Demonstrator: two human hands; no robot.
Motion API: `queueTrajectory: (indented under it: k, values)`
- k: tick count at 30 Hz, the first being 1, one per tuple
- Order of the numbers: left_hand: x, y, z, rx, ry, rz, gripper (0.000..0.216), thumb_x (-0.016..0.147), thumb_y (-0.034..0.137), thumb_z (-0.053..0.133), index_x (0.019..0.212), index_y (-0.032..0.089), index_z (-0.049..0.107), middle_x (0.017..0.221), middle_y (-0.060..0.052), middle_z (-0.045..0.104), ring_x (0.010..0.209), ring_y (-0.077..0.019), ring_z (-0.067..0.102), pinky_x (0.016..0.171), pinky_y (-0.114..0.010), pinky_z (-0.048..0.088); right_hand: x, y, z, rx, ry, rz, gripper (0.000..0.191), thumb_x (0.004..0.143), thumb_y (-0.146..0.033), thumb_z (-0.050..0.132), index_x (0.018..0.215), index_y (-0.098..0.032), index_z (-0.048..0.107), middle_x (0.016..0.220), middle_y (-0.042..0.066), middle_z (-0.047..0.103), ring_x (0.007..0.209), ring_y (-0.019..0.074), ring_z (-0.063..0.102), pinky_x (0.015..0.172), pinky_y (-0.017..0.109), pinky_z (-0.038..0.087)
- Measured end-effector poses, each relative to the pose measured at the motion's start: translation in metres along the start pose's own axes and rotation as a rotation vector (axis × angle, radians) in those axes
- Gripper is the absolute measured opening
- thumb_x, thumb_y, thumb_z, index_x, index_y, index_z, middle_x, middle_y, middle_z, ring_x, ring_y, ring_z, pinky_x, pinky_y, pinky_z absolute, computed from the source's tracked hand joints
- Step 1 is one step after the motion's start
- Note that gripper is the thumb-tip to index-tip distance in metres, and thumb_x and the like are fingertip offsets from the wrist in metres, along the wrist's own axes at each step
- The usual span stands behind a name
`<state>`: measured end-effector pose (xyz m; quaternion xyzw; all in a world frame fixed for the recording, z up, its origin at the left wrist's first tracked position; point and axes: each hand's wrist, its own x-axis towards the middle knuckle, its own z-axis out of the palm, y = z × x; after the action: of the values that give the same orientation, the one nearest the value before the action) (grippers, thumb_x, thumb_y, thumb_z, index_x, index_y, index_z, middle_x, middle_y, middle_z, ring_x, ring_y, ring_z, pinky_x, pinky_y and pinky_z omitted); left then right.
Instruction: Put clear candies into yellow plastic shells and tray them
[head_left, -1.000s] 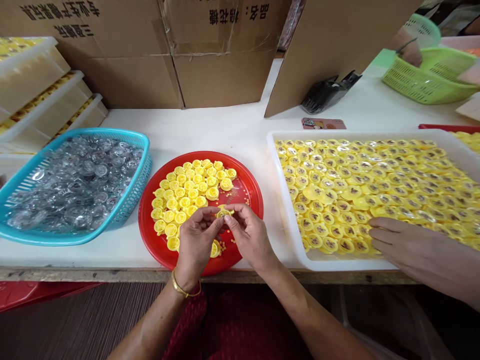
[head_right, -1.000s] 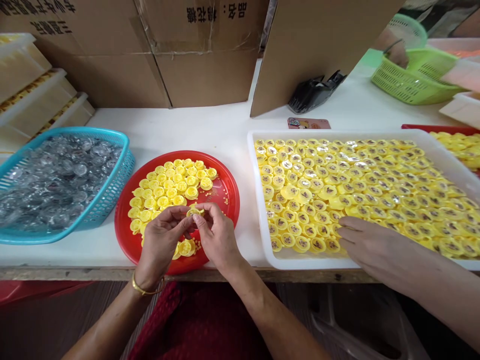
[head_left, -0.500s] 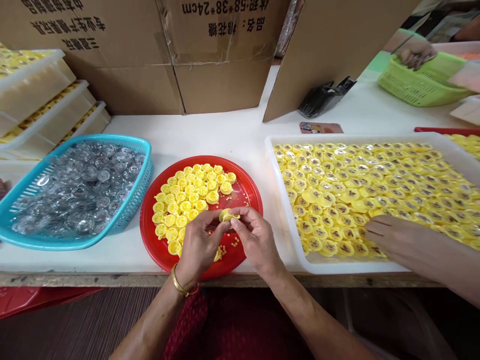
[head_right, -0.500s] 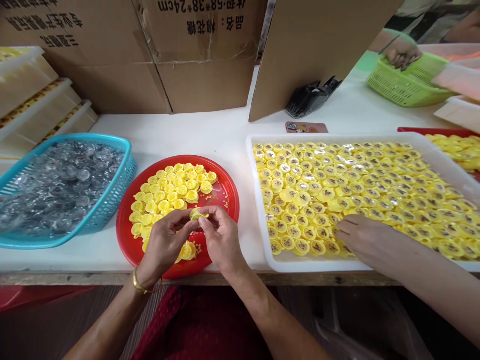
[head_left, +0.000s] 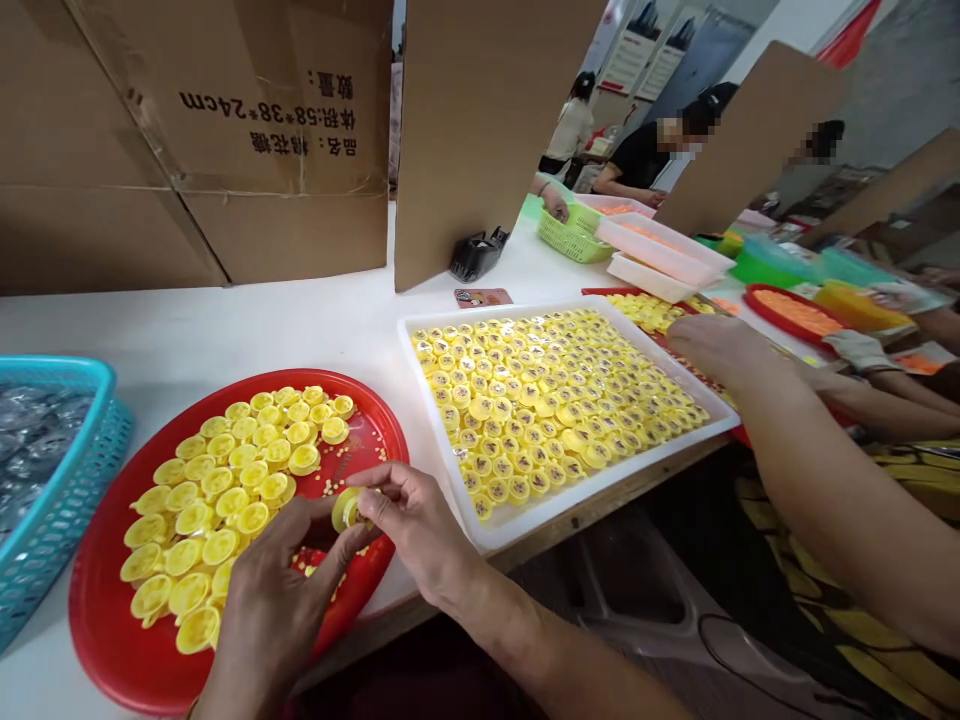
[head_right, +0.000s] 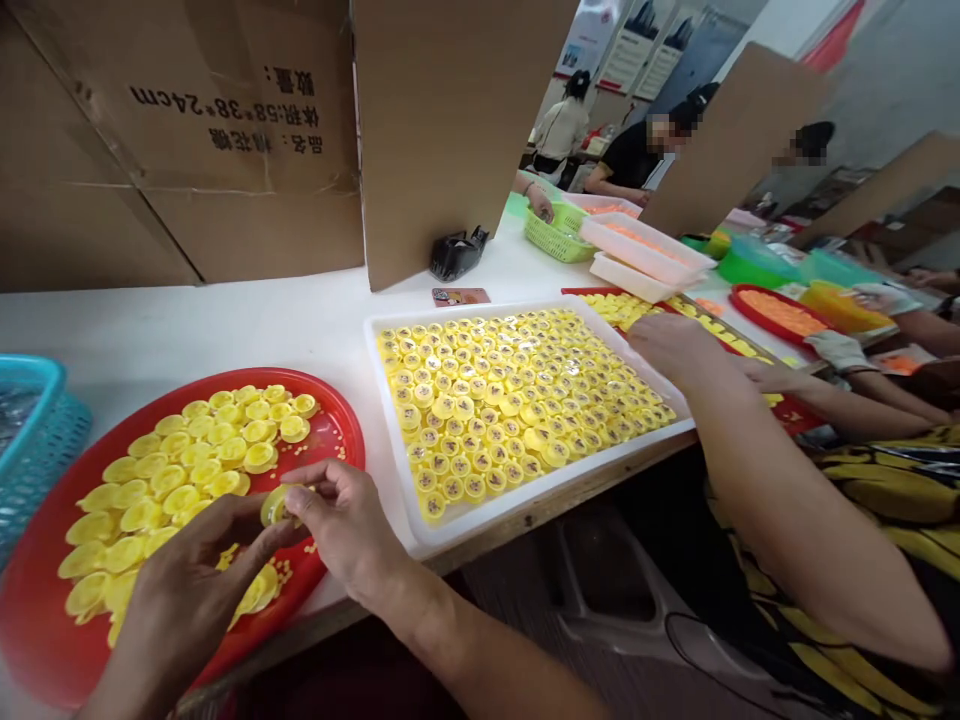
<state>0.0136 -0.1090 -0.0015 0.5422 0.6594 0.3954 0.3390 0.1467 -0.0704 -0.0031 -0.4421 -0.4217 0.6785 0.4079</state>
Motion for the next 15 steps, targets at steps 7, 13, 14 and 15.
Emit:
queueTrajectory:
  k: [7,13,14,15]
  values:
    - [0.001,-0.012,0.008,-0.197,-0.143,-0.103,0.066,0.075,0.056,0.063,0.130,0.022,0.053,0.117,-0.011,0.066,0.103,-0.0261,0.065,0.081,-0.035,0.057,0.010,-0.030,-0.084,-0.220,0.373,0.028,0.024,0.079,-0.034,0.063,0.099,-0.021,0.058,0.104,0.003,0.063,0.067,0.0130,0.068,0.073,0.033,0.055]
    - [-0.003,-0.023,0.004,-0.128,-0.109,-0.231,0.058,0.075,0.064,0.057,0.113,0.021,0.066,0.108,-0.010,0.070,0.089,-0.0263,0.069,0.082,-0.039,0.055,0.037,-0.023,-0.131,-0.398,0.507,0.057,0.017,0.078,-0.022,0.061,0.093,-0.020,0.053,0.093,0.001,0.059,0.061,0.0138,0.068,0.068,0.033,0.058]
    - [-0.005,-0.023,0.004,-0.133,-0.105,-0.228,0.056,0.076,0.063,0.057,0.112,0.022,0.067,0.107,-0.009,0.071,0.088,-0.0258,0.069,0.082,-0.038,0.055,0.040,-0.020,-0.132,-0.406,0.516,0.053,0.017,0.078,-0.022,0.061,0.092,-0.021,0.051,0.087,-0.001,0.059,0.060,0.0143,0.068,0.066,0.033,0.058]
    - [-0.006,-0.023,0.005,-0.140,-0.100,-0.223,0.054,0.076,0.062,0.057,0.110,0.022,0.068,0.106,-0.008,0.071,0.086,-0.0252,0.070,0.080,-0.037,0.056,0.044,-0.019,-0.133,-0.417,0.523,0.048,0.017,0.078,-0.022,0.061,0.091,-0.021,0.049,0.082,-0.002,0.058,0.058,0.0147,0.068,0.064,0.033,0.059]
